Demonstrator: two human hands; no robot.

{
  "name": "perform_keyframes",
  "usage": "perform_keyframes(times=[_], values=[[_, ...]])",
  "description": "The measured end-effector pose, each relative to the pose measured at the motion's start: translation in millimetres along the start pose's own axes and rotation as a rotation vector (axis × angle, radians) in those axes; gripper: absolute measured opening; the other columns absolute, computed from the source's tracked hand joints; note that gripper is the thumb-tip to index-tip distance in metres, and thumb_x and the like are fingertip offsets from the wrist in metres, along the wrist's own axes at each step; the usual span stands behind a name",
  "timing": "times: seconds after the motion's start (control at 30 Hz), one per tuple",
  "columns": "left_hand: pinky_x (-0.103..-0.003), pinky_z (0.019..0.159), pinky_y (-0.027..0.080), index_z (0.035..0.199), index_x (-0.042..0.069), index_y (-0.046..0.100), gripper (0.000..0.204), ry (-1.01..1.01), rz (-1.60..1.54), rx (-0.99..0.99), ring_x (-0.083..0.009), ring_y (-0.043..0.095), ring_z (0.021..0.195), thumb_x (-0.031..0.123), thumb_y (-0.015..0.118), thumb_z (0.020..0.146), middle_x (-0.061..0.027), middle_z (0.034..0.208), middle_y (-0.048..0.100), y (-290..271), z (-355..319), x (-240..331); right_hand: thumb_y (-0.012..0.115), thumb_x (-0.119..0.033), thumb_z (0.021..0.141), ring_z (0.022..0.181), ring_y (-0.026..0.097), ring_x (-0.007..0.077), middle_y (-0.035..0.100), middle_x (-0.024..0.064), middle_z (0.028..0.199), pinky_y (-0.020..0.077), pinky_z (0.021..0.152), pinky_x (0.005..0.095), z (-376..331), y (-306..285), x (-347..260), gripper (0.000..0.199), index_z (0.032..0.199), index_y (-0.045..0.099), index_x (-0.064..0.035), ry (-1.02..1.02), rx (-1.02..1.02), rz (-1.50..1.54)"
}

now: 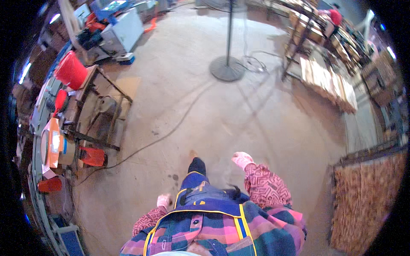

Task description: The person operates a wood processing machine, feeding a plank into the cutter and retrieving the resulting strips. They then walk to a nearby table and repeatedly pick up stacks of these wooden strips, arranging them into neat piles on the table surface.

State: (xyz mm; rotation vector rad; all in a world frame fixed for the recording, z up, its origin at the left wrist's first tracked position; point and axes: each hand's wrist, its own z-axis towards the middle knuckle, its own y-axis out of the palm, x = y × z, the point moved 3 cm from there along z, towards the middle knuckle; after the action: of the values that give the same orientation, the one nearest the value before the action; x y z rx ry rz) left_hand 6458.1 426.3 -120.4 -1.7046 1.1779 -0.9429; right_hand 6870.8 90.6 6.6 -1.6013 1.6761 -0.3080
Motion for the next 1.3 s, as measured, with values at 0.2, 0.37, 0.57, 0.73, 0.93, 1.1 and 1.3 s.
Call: perform_keyframes(times=[0.2,0.37,0.57,0.73,0.93,1.1,1.3], values=[[-0.04,0.071,0.055,0.088,0.009,0.071,0.024,0.07,-0.203,-0.272,-0.0299,0.066,0.077,0.028,0.057,0.088,-0.0142,0.079,0.068,-61,192,-75,0.064,-0.023,0.077,0.092,0.065,0.0282,0.068,0.009,0.095,0.0534,0.077,0.0416,200,-13,-35,0.016,0.091,0.071,-0.0188,-0.339,0.204,-0.275],[-0.045,0.085,0.05,0.101,0.004,0.067,0.037,-0.428,-0.633,0.013,-0.0389,0.062,0.099,0.034,0.052,0.086,-0.0218,0.102,0.066,-205,388,-124,0.062,-0.018,0.077,0.094,0.066,0.0305,0.068,0.0067,0.105,0.0537,0.078,0.0401,260,-87,-155,0.016,0.091,0.071,-0.0186,-0.673,0.11,-0.121],[-0.046,0.092,0.047,0.112,0.008,0.066,0.048,-0.532,-0.9,0.103,-0.0379,0.059,0.107,0.045,0.051,0.085,-0.0209,0.111,0.065,-385,645,-172,0.058,-0.019,0.082,0.097,0.066,0.0296,0.068,0.008,0.11,0.0534,0.084,0.0389,403,-206,-261,0.022,0.1,0.071,-0.0171,-0.293,-0.14,-0.261],[-0.046,0.096,0.047,0.117,0.017,0.065,0.039,-0.548,-0.732,0.157,-0.0352,0.06,0.109,0.039,0.045,0.092,-0.018,0.115,0.064,-355,767,-197,0.059,-0.027,0.078,0.088,0.067,0.0319,0.071,0.013,0.095,0.0525,0.08,0.0394,570,-328,-317,0.028,0.098,0.073,-0.013,-0.542,-0.16,-0.443],[-0.046,0.094,0.049,0.119,0.024,0.065,0.034,-0.559,-0.595,-0.097,-0.0362,0.058,0.114,0.029,0.048,0.089,-0.0179,0.116,0.062,-410,810,-250,0.063,-0.025,0.074,0.093,0.067,0.0292,0.071,0.0108,0.099,0.0527,0.08,0.0368,777,-461,-453,0.025,0.095,0.073,-0.0155,-0.792,0.059,-0.477],[-0.048,0.094,0.049,0.115,0.018,0.066,0.032,-0.738,-0.574,-0.302,-0.0356,0.061,0.109,0.027,0.047,0.091,-0.0174,0.117,0.063,-378,871,-320,0.062,-0.028,0.073,0.091,0.068,0.0263,0.071,0.0148,0.097,0.0517,0.081,0.0348,873,-490,-662,0.037,0.105,0.073,-0.012,-0.467,-0.05,-0.1],[-0.044,0.087,0.052,0.1,0.014,0.071,0.032,-0.65,-0.592,-0.077,-0.0305,0.065,0.098,0.039,0.053,0.089,-0.0155,0.103,0.068,-336,1040,-408,0.063,-0.031,0.08,0.095,0.066,0.02,0.071,0.0107,0.102,0.0495,0.085,0.0315,933,-488,-846,0.039,0.111,0.069,-0.0078,-0.837,-0.339,-0.284]])
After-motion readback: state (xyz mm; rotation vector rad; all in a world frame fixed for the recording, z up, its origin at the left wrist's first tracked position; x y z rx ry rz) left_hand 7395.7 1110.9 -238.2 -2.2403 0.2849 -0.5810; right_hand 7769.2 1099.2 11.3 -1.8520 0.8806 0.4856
